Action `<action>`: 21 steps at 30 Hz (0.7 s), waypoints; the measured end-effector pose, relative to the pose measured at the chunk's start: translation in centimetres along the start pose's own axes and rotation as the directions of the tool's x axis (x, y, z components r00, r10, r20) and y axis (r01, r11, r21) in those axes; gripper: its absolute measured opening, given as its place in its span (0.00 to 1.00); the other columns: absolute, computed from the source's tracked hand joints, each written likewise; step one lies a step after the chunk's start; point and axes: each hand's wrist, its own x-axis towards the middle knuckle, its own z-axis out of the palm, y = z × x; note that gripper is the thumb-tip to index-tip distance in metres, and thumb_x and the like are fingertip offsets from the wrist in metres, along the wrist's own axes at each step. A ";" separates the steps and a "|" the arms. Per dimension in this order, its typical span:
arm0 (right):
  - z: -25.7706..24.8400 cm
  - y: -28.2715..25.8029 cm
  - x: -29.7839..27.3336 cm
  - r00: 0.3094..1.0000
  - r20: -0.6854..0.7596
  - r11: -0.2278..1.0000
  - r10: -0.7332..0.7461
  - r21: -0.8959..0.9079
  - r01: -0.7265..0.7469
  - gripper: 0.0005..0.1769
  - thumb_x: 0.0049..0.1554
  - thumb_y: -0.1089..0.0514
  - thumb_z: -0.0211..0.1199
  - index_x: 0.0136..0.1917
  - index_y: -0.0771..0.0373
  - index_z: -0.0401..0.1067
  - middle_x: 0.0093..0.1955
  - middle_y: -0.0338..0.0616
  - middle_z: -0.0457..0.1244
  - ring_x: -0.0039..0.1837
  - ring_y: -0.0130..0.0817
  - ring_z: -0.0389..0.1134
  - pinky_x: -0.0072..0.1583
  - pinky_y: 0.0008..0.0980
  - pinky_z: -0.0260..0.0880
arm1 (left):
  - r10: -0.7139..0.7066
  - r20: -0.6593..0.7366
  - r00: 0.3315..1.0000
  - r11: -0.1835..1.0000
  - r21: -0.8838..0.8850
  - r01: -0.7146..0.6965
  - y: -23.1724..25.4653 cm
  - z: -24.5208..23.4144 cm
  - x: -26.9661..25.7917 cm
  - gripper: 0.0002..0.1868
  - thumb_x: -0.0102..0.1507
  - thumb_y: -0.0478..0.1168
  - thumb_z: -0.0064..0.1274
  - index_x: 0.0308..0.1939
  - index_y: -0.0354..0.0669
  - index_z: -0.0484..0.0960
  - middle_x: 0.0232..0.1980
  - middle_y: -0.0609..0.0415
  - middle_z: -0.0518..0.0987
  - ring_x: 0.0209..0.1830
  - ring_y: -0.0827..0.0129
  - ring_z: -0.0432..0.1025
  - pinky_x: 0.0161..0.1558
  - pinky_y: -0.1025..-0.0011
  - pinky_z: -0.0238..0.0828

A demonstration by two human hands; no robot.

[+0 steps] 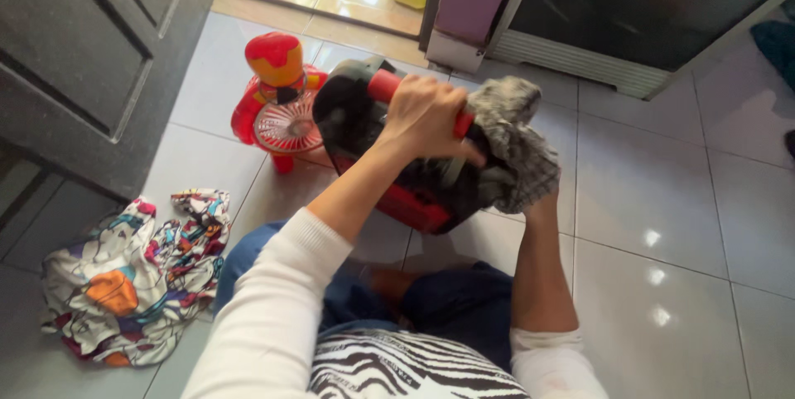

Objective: The person wipes down a black portable speaker and a red-and-yellow character-themed fan using a cloth.

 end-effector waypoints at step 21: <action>9.8 -12.8 7.1 0.793 0.591 0.297 -0.149 -0.738 0.606 0.45 0.43 0.32 0.79 0.64 0.58 0.71 0.52 0.53 0.68 0.51 0.53 0.73 0.51 0.50 0.73 | -0.420 -0.193 0.887 0.774 -0.586 0.239 -15.3 3.9 -3.1 0.45 0.67 0.78 0.18 0.69 0.56 0.72 0.59 0.53 0.83 0.59 0.59 0.76 0.56 0.63 0.71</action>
